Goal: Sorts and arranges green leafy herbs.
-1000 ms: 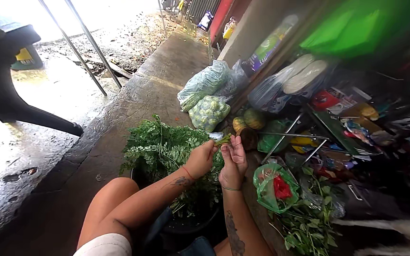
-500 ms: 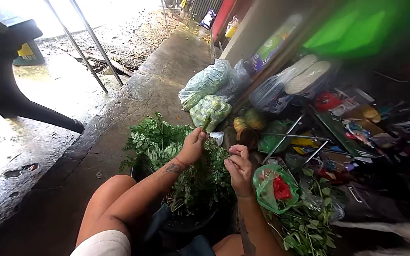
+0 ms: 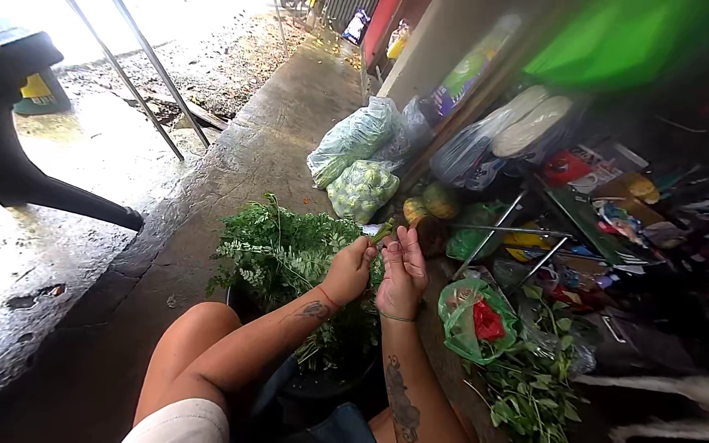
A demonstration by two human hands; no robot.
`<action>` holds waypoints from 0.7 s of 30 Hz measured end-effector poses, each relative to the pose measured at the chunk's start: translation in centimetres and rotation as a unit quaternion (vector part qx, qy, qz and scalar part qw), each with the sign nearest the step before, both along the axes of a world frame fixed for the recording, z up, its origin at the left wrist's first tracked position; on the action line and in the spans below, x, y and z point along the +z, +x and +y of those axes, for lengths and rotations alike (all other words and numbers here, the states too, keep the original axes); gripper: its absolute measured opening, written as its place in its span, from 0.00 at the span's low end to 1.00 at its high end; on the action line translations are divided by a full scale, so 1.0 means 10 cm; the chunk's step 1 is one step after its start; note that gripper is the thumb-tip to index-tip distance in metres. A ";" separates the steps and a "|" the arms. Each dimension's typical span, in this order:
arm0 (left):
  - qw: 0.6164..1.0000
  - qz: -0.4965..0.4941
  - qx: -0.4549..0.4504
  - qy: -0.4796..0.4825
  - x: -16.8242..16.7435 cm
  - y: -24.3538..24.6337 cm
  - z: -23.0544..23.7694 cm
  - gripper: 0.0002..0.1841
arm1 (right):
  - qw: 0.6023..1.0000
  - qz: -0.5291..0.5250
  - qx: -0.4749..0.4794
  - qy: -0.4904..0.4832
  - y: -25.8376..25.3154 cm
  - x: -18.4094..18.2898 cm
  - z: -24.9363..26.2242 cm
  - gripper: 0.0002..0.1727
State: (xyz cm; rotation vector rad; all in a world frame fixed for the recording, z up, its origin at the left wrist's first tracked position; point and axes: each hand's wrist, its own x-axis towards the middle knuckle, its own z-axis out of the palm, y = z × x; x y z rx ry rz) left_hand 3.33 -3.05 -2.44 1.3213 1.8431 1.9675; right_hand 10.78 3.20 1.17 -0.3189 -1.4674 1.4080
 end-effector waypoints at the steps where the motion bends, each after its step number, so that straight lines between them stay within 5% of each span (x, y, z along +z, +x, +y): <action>1: 0.999 0.038 -0.005 -0.037 0.01 -0.02 -0.03 0.18 | 0.998 -0.030 -0.005 0.051 0.01 0.02 -0.01 0.39; 3: 0.989 0.133 -0.018 -0.056 0.00 -0.04 -0.06 0.16 | 0.991 -0.095 -0.027 0.093 0.04 0.16 0.04 0.38; 5: 0.979 0.198 -0.037 -0.040 -0.02 -0.06 -0.08 0.16 | 0.988 -0.146 -0.017 0.046 0.08 0.37 0.21 0.26; 8: 0.981 0.189 -0.045 0.018 -0.02 -0.13 -0.10 0.16 | 0.971 -0.237 -0.034 -0.006 0.10 0.47 0.57 0.21; 11: 0.997 0.059 -0.033 0.041 0.01 -0.24 -0.11 0.17 | 0.907 -0.339 -0.035 0.245 0.23 0.21 0.73 0.24; 13: 0.998 -0.049 -0.031 0.040 0.02 -0.29 -0.10 0.16 | 0.874 -0.254 -0.022 0.414 0.29 0.04 0.64 0.23; 15: 0.986 -0.154 -0.055 0.033 0.00 -0.29 -0.06 0.15 | 0.889 -0.129 0.034 0.439 0.29 0.01 0.51 0.21; 18: 0.962 -0.236 -0.128 0.053 -0.02 -0.13 0.02 0.14 | 0.963 0.028 0.219 0.153 0.21 0.12 0.39 0.21; 21: 0.955 -0.228 -0.167 0.095 0.03 0.04 0.05 0.14 | 0.923 0.164 0.270 -0.219 0.12 0.28 0.37 0.28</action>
